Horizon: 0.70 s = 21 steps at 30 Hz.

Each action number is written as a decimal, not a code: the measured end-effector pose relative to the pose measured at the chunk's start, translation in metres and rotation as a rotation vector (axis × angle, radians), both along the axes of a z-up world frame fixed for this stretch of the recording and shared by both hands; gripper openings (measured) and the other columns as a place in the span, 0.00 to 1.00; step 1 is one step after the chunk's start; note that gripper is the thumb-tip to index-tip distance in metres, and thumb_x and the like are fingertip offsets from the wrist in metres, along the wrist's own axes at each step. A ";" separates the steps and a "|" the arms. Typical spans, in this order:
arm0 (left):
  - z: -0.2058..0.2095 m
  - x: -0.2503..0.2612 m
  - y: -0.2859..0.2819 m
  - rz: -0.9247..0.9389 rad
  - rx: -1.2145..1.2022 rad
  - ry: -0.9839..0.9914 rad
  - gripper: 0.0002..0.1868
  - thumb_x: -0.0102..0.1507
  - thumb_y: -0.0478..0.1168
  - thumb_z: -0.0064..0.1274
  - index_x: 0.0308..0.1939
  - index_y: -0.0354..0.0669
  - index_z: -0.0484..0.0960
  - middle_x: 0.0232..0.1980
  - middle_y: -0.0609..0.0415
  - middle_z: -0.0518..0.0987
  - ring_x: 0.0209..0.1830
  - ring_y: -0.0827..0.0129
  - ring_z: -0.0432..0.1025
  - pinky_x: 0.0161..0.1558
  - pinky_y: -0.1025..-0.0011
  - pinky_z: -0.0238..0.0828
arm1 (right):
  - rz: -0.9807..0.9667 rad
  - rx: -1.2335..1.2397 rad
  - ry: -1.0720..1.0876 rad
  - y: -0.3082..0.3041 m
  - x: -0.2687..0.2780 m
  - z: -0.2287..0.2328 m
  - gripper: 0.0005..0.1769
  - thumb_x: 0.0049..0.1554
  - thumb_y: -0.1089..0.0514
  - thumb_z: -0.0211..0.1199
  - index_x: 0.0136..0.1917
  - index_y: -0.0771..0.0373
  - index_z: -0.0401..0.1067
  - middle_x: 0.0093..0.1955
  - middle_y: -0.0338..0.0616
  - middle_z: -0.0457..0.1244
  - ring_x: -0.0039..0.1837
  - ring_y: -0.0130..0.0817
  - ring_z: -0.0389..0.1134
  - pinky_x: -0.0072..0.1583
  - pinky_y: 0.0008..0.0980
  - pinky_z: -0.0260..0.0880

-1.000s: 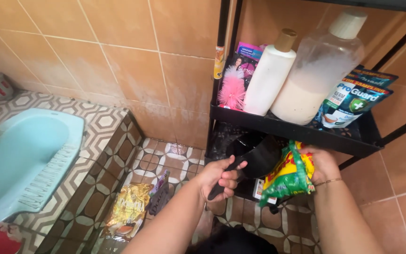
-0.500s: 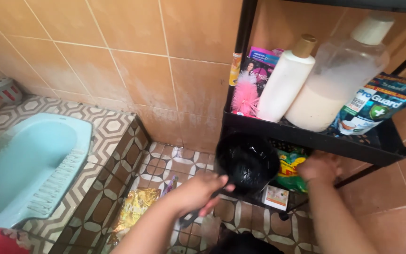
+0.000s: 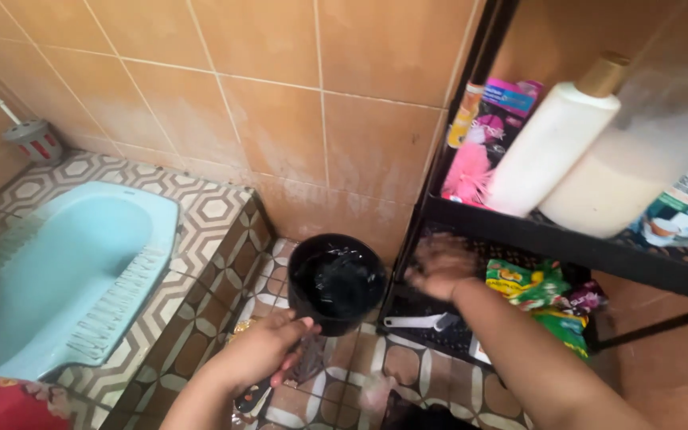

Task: Organizing and sorting various toiletries and laundry detergent pouches on a storage rack in a bathroom.

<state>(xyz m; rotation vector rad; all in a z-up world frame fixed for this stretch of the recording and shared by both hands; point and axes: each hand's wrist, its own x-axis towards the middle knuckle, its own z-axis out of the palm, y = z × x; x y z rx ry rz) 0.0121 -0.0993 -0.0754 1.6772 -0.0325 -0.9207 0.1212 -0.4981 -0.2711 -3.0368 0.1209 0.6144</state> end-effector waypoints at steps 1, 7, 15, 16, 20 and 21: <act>0.006 0.003 0.001 0.052 0.097 0.002 0.19 0.69 0.48 0.44 0.57 0.41 0.75 0.17 0.56 0.67 0.11 0.70 0.61 0.21 0.74 0.60 | 0.214 0.007 -0.014 0.000 0.009 -0.022 0.48 0.63 0.28 0.43 0.85 0.51 0.33 0.87 0.52 0.18 0.86 0.55 0.13 0.76 0.65 0.19; -0.022 0.024 0.020 0.212 -0.043 0.019 0.20 0.68 0.46 0.42 0.52 0.32 0.78 0.18 0.55 0.66 0.09 0.69 0.59 0.18 0.70 0.57 | -0.272 0.038 -0.194 0.008 0.006 0.025 0.50 0.59 0.29 0.48 0.86 0.47 0.38 0.89 0.44 0.29 0.86 0.55 0.26 0.73 0.68 0.29; -0.010 0.027 0.014 0.187 -0.004 0.009 0.20 0.69 0.47 0.41 0.52 0.37 0.80 0.17 0.57 0.65 0.09 0.70 0.58 0.17 0.71 0.57 | -0.236 0.092 -0.684 -0.013 0.022 0.055 0.26 0.50 0.41 0.65 0.57 0.55 0.78 0.58 0.56 0.69 0.62 0.56 0.69 0.61 0.51 0.68; -0.011 0.025 0.015 0.190 0.009 0.024 0.20 0.69 0.47 0.41 0.52 0.37 0.81 0.17 0.57 0.65 0.09 0.70 0.58 0.17 0.71 0.57 | -0.195 -0.048 -0.930 -0.025 0.030 0.042 0.34 0.42 0.39 0.70 0.57 0.60 0.78 0.56 0.64 0.67 0.58 0.64 0.67 0.55 0.59 0.67; -0.017 0.030 0.014 0.200 -0.011 0.014 0.18 0.69 0.47 0.41 0.51 0.35 0.77 0.17 0.55 0.66 0.09 0.69 0.60 0.17 0.70 0.57 | -0.243 0.013 -0.871 -0.017 0.051 0.045 0.13 0.59 0.49 0.61 0.51 0.56 0.79 0.50 0.53 0.71 0.56 0.54 0.71 0.59 0.52 0.69; -0.019 0.029 0.015 0.190 0.005 0.018 0.18 0.69 0.47 0.41 0.51 0.37 0.79 0.17 0.55 0.67 0.09 0.70 0.61 0.17 0.71 0.58 | -0.260 0.070 -0.901 -0.014 0.053 0.042 0.14 0.62 0.49 0.59 0.53 0.57 0.78 0.51 0.54 0.70 0.57 0.55 0.71 0.59 0.53 0.68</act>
